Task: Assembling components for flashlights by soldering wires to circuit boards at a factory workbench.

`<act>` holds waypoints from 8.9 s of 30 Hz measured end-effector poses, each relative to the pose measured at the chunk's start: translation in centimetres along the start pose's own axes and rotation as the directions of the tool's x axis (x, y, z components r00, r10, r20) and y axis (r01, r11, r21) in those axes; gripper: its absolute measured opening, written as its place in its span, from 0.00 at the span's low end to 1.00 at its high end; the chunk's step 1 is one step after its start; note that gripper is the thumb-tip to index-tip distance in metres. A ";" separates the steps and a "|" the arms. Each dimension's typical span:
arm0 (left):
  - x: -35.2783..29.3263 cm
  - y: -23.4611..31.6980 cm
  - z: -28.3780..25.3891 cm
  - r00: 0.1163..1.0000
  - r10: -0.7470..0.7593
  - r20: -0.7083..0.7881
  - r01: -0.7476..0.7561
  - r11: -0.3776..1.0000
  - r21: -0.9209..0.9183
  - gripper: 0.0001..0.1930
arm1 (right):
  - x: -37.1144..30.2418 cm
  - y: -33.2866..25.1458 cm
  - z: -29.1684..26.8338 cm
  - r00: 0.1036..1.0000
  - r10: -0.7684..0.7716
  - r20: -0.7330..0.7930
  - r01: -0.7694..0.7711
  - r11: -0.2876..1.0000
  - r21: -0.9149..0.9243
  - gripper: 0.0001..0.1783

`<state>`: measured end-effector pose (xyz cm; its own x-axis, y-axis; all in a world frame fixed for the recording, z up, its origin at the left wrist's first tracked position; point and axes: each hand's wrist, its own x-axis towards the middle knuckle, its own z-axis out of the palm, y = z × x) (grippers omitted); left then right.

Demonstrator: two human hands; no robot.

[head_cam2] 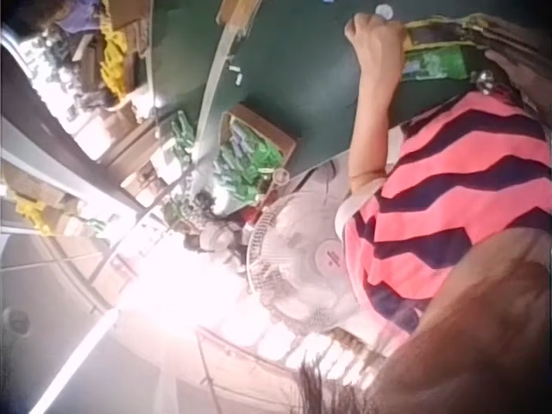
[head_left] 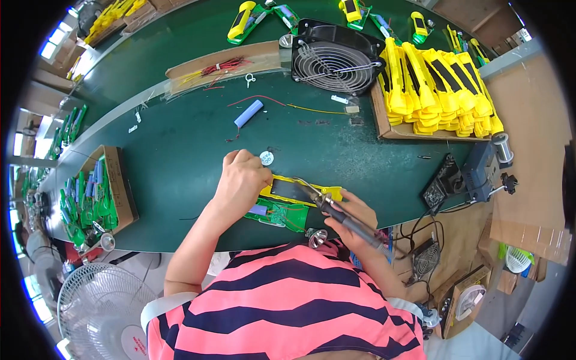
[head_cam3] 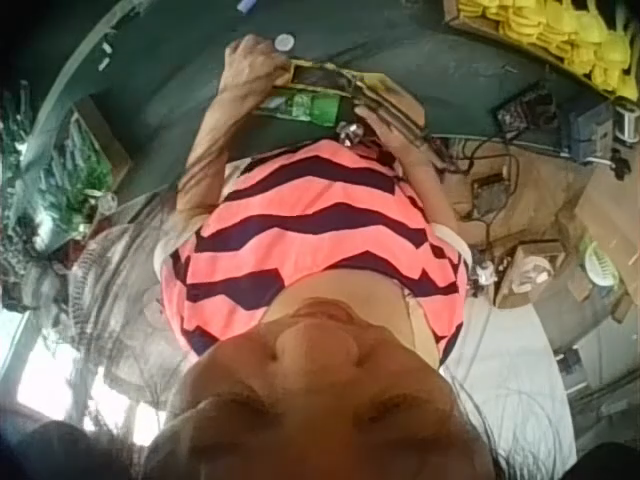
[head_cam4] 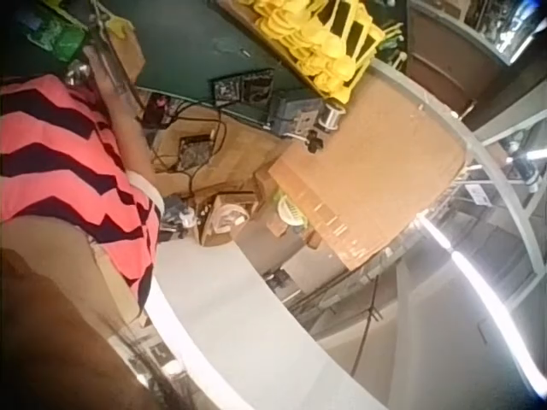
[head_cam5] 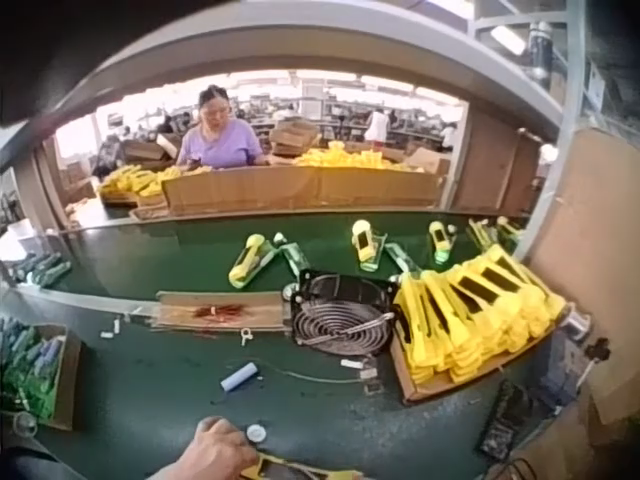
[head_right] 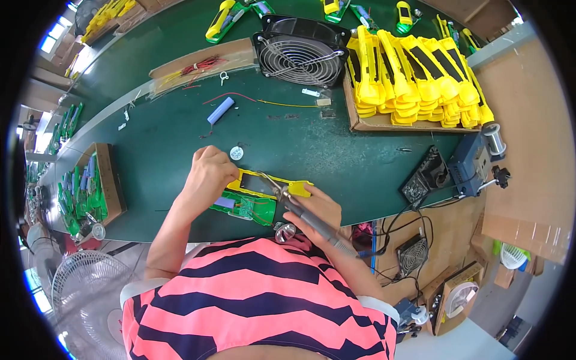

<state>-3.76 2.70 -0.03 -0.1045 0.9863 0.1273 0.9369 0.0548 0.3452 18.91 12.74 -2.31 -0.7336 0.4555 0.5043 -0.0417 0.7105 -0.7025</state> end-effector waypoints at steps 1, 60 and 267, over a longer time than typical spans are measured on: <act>0.0 -0.1 0.0 1.000 -0.002 0.000 0.002 1.000 0.001 0.02 | -1.0 0.4 1.3 0.978 0.196 -0.078 -0.180 0.968 0.173 0.13; 1.5 1.0 -2.6 0.999 -0.052 0.008 0.050 0.895 -0.443 0.03 | -2.5 0.5 0.1 0.935 0.354 -0.030 -0.356 0.929 -0.101 0.24; -4.0 4.9 2.8 0.961 0.187 -0.205 -0.186 0.982 0.025 0.12 | -5.3 -1.9 1.6 0.820 0.491 -0.295 -0.292 0.802 0.522 0.12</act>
<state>2.13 -0.52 -1.43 0.0063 0.9259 0.3777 0.9481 -0.1256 0.2920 21.84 8.10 -4.43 -0.4219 0.8803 0.2168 -0.1729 0.1566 -0.9724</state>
